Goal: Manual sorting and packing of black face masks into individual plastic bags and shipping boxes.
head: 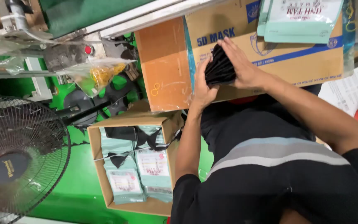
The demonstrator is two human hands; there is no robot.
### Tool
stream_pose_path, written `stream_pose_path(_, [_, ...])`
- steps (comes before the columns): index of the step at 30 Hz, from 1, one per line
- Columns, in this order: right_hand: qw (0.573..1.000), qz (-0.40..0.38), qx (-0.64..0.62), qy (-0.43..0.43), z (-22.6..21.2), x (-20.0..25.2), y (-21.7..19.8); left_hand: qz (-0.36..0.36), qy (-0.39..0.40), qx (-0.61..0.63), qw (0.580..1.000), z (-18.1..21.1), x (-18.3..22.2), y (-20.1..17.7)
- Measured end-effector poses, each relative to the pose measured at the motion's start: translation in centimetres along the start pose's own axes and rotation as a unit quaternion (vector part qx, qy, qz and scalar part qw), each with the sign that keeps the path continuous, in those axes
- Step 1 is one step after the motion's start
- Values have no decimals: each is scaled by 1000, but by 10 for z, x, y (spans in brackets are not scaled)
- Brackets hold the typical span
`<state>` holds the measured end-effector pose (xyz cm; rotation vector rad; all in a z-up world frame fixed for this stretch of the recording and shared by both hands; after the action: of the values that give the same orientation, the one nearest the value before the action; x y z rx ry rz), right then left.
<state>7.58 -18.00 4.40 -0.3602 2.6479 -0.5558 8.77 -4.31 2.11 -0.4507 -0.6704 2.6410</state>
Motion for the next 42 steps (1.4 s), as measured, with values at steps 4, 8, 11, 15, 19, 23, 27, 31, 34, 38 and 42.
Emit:
stream_pose_path(4, [999, 20, 21, -23, 2, 1, 0, -16, 11, 1, 1000, -5, 9, 6])
stream_pose_path(8, [999, 44, -4, 23, 16, 15, 2, 10, -70, 139, 988, -38, 16, 17])
stream_pose_path(11, [999, 15, 14, 31, -1, 18, -17, -42, -127, 18, 991, -47, 11, 14])
stream_pose_path(15, [982, 112, 144, 55, 13, 60, -101, -24, -151, -35, 988, 6, -17, -42])
stream_pose_path(19, [928, 96, 330, 142, 24, 86, -168, 9, -143, 272, 952, 63, -38, -85])
stream_pose_path(23, [886, 43, 454, 83, 33, 102, -171, 70, -148, 256, 953, 64, -47, -83])
stream_pose_path(27, [906, 46, 415, 70, 37, 94, -174, 52, -60, 260, 962, 63, -47, -33])
stream_pose_path(31, [926, 81, 364, 60, 20, 93, -147, 4, -128, 417, 900, 39, -27, 63])
stream_pose_path(34, [935, 71, 342, 53, -15, 81, -125, -34, -189, 429, 883, 37, -14, 106])
stream_pose_path(38, [952, 155, 262, 29, -45, 69, -143, -133, -287, 395, 862, 16, 4, 139])
stream_pose_path(42, [933, 229, 275, 40, -54, 76, -170, -146, -254, 196, 936, 30, -5, 110])
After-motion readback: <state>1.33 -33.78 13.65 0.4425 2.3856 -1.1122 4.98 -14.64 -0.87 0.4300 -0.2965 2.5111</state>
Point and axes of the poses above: each hand's wrist, its own x-axis away from the middle knuckle, its own y-axis out of the palm, z = x × y, the point moved 10 cm from there along -x, towards the middle knuckle, and after that the axes turned 9 degrees about -x, right-handed, at the moved point
